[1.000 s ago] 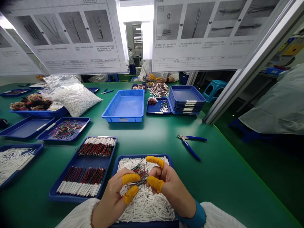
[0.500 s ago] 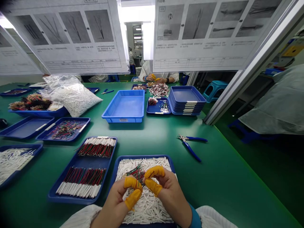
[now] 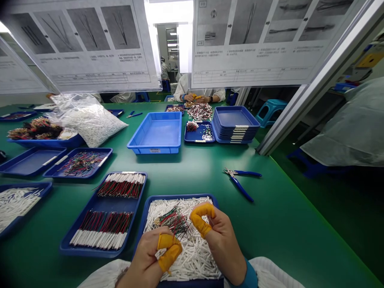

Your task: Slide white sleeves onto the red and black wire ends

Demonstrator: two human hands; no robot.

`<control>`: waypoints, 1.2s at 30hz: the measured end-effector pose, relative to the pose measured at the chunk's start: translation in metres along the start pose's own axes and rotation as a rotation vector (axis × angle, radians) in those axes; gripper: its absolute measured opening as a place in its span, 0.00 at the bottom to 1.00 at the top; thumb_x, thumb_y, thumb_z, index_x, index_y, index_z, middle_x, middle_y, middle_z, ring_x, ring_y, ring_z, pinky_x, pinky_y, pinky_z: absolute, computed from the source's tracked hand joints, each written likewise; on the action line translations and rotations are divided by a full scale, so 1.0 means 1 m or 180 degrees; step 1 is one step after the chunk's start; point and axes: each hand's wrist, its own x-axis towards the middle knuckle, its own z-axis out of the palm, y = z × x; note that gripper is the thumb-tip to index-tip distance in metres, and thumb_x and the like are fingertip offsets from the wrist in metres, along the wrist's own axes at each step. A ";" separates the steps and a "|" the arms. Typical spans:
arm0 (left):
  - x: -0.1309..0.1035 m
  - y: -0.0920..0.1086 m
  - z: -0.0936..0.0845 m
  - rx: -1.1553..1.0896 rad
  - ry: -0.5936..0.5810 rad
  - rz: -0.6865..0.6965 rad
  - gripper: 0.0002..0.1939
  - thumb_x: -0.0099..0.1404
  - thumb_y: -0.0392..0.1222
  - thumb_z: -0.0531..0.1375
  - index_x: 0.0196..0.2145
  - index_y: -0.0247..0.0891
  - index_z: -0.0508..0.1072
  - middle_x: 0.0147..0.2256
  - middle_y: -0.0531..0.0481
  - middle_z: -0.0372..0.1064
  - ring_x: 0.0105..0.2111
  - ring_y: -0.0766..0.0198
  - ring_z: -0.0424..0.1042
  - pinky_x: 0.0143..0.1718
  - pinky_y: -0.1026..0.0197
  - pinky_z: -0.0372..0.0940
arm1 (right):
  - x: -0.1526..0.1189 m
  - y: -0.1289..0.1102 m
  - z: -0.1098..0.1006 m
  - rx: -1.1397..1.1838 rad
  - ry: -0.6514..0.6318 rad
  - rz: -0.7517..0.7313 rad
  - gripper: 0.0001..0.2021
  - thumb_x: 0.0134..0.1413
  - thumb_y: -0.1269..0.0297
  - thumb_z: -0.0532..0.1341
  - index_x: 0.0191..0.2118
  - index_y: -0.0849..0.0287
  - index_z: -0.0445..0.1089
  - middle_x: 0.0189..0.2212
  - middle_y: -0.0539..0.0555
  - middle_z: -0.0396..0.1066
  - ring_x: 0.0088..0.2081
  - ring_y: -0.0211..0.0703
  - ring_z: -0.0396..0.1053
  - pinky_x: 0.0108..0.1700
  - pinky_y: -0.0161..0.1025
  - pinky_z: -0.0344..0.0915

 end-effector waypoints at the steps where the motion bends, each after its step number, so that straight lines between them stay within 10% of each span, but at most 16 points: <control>1: -0.001 0.001 0.000 0.0077 0.0049 0.0074 0.11 0.62 0.40 0.54 0.25 0.39 0.72 0.23 0.48 0.69 0.25 0.62 0.68 0.27 0.63 0.63 | 0.000 0.000 -0.001 -0.0030 0.0024 -0.0016 0.08 0.45 0.58 0.64 0.25 0.56 0.69 0.25 0.50 0.67 0.30 0.43 0.64 0.36 0.39 0.63; 28: -0.004 0.001 0.002 0.0256 -0.0377 0.0074 0.10 0.59 0.32 0.55 0.21 0.34 0.70 0.22 0.47 0.68 0.25 0.63 0.67 0.31 0.63 0.60 | 0.005 -0.008 0.002 0.0177 -0.0711 0.0713 0.04 0.47 0.63 0.62 0.30 0.57 0.69 0.29 0.52 0.68 0.34 0.43 0.65 0.39 0.39 0.61; 36: 0.000 0.003 0.002 0.0143 -0.0765 0.0012 0.16 0.60 0.34 0.52 0.16 0.36 0.64 0.18 0.50 0.64 0.20 0.66 0.63 0.23 0.65 0.56 | 0.006 -0.013 -0.003 -0.0425 -0.0524 0.0085 0.06 0.50 0.61 0.61 0.28 0.57 0.67 0.30 0.52 0.67 0.37 0.46 0.64 0.41 0.41 0.60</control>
